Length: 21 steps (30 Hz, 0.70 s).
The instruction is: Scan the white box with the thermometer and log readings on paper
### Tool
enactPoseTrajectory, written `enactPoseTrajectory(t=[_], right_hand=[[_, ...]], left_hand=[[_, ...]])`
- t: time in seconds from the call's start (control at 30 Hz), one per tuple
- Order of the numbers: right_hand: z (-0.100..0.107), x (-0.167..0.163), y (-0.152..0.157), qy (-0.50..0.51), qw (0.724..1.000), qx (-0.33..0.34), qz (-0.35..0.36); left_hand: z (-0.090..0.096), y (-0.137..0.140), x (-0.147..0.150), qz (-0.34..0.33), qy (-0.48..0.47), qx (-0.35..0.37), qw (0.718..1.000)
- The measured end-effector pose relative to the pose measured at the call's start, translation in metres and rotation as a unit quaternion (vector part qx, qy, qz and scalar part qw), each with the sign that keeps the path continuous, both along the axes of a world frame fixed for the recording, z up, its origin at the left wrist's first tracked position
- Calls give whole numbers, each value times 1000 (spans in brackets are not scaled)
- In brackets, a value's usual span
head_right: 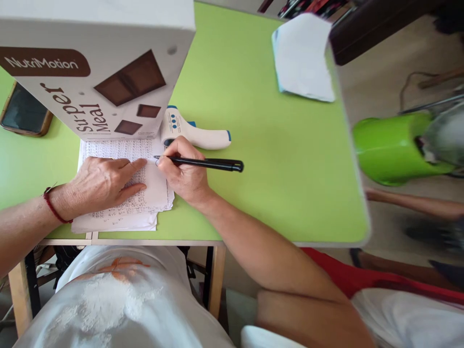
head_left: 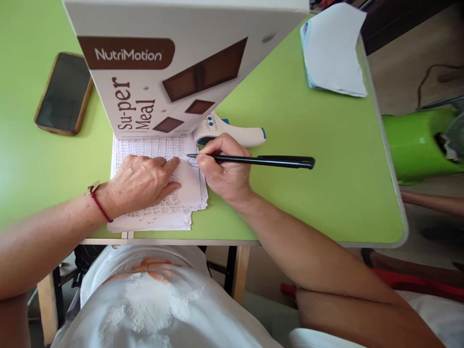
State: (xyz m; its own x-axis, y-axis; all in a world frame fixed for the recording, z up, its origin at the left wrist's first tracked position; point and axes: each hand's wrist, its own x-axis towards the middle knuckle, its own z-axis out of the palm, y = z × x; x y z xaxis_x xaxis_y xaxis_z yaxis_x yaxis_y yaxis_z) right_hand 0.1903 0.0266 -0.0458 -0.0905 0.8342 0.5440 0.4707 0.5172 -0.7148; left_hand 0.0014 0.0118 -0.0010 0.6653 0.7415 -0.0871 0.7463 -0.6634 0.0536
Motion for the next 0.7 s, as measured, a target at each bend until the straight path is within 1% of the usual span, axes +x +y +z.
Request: enactPoseTrajectory(t=[0.33,0.43,0.53,0.6,0.63,0.7], right_hand=[[1,0,0,-25,1000,-5,15],[2,2,-1,-36,999,4,6],[6,6,-2,-59,997,53,-19],[11,10,-3,-100,990,98,-17],[13,12,-4,-128,984,121,-8],[18,18,-4,-186,970,155,6]], left_hand=[[0,-1,0,2,-5,-1,1000],[-1,0,-1,-1,-10,0,1000],[-3,1,-2,-2,-14,6,1000],[-4,1,-3,-6,-36,12,999],[-4,1,-3,-10,-66,20,998],[-2,2,-6,-21,-166,56,984]])
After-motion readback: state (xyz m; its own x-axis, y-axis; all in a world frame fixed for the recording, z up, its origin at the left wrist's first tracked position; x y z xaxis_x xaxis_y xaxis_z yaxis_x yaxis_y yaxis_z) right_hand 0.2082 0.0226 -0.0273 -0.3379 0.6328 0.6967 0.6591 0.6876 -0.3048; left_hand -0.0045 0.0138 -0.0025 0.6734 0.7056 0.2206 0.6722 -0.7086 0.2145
